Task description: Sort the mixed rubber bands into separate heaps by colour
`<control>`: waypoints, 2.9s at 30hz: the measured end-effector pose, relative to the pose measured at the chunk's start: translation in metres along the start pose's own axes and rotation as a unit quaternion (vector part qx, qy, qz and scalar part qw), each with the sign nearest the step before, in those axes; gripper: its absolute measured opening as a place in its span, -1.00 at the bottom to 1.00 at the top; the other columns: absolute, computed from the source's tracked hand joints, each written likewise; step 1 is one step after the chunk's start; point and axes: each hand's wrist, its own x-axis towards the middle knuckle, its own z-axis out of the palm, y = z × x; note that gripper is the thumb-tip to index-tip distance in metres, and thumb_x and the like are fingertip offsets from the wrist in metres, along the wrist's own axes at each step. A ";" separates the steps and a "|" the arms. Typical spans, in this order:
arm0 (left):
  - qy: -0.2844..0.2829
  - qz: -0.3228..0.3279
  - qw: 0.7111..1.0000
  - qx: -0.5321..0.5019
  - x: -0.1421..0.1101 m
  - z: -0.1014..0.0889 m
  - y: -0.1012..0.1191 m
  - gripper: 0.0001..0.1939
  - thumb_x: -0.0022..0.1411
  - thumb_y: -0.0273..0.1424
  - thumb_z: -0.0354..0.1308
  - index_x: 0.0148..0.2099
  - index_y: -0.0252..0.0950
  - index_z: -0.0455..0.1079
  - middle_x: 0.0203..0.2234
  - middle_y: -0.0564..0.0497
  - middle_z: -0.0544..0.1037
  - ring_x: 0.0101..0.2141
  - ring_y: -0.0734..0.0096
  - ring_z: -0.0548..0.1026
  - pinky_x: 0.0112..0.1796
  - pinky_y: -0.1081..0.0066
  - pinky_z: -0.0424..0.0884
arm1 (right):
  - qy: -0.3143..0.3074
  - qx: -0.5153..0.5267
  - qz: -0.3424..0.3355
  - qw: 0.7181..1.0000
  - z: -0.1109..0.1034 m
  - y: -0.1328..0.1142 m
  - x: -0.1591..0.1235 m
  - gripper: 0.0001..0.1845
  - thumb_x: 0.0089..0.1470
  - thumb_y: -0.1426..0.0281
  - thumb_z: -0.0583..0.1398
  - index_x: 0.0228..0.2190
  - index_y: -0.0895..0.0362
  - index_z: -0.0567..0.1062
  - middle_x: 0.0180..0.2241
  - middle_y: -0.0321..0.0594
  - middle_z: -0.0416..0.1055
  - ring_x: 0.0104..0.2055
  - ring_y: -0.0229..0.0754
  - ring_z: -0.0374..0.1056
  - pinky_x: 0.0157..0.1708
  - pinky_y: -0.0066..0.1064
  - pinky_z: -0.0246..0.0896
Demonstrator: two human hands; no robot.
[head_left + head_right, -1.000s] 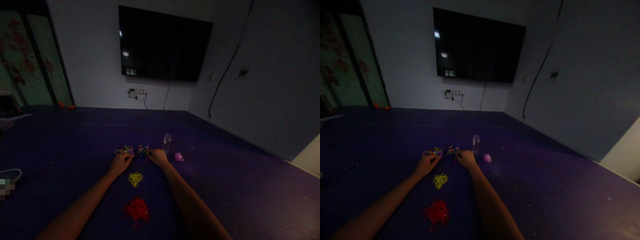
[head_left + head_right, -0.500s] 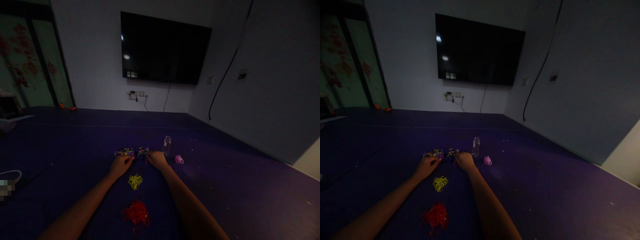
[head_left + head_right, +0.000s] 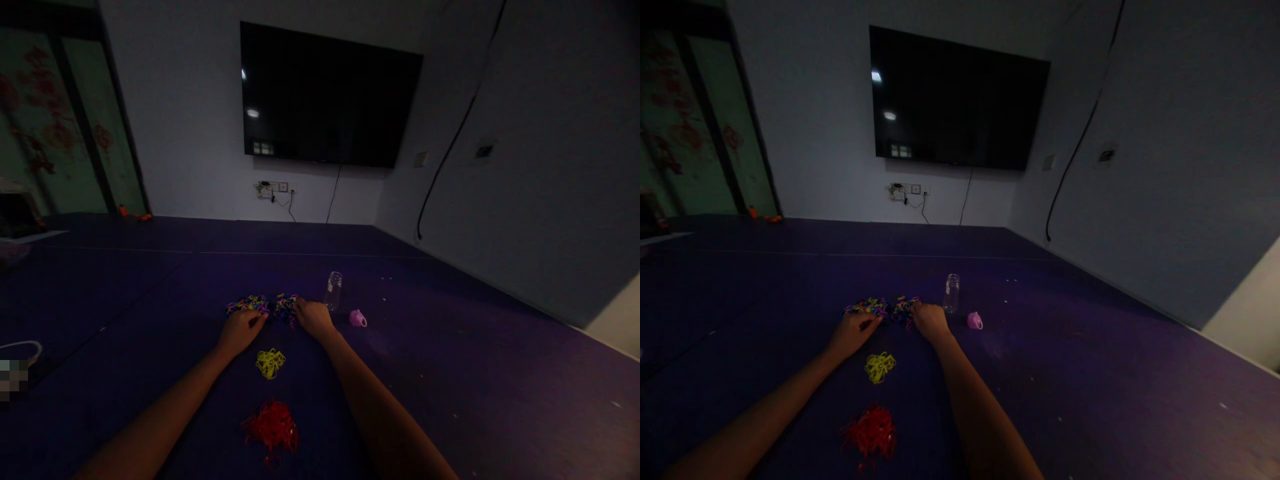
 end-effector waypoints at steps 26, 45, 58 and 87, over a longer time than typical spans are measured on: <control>-0.012 0.001 1.000 0.010 0.000 0.001 -0.004 -0.63 0.24 -0.25 -0.03 -0.52 -0.28 0.42 -0.69 0.06 0.44 -0.64 0.47 0.32 -0.55 0.47 0.07 | -0.013 -0.016 -0.024 1.000 -0.001 -0.006 0.003 -0.65 0.24 0.35 -0.13 -0.14 0.19 0.38 -0.24 0.00 0.49 -0.22 -0.08 0.44 -0.30 -0.41 0.21; -0.011 0.002 1.000 -0.003 0.000 0.000 -0.001 -0.63 0.23 -0.25 -0.02 -0.55 -0.27 0.39 -0.70 0.06 0.43 -0.63 0.45 0.33 -0.55 0.47 0.09 | -0.030 -0.010 -0.013 0.999 -0.009 -0.009 0.003 -0.65 0.20 0.36 -0.06 -0.22 0.20 0.47 -0.21 0.03 0.48 -0.19 -0.08 0.43 -0.25 -0.41 0.22; -0.016 -0.001 1.000 0.005 0.001 0.000 -0.002 -0.62 0.23 -0.27 -0.02 -0.58 -0.28 0.36 -0.72 0.07 0.40 -0.64 0.47 0.32 -0.55 0.47 0.07 | -0.012 -0.008 0.037 0.999 0.000 -0.010 0.005 -0.65 0.26 0.38 -0.14 -0.08 0.22 0.32 -0.29 0.04 0.49 -0.27 -0.09 0.46 -0.33 -0.41 0.24; -0.010 0.005 1.000 -0.001 0.000 -0.001 -0.001 -0.62 0.23 -0.26 -0.02 -0.58 -0.28 0.38 -0.73 0.08 0.38 -0.65 0.48 0.30 -0.57 0.47 0.06 | -0.010 0.033 0.033 0.999 -0.001 0.002 -0.002 -0.67 0.18 0.29 -0.02 -0.22 0.03 0.51 -0.22 -0.17 0.51 -0.17 -0.14 0.42 -0.27 -0.46 0.18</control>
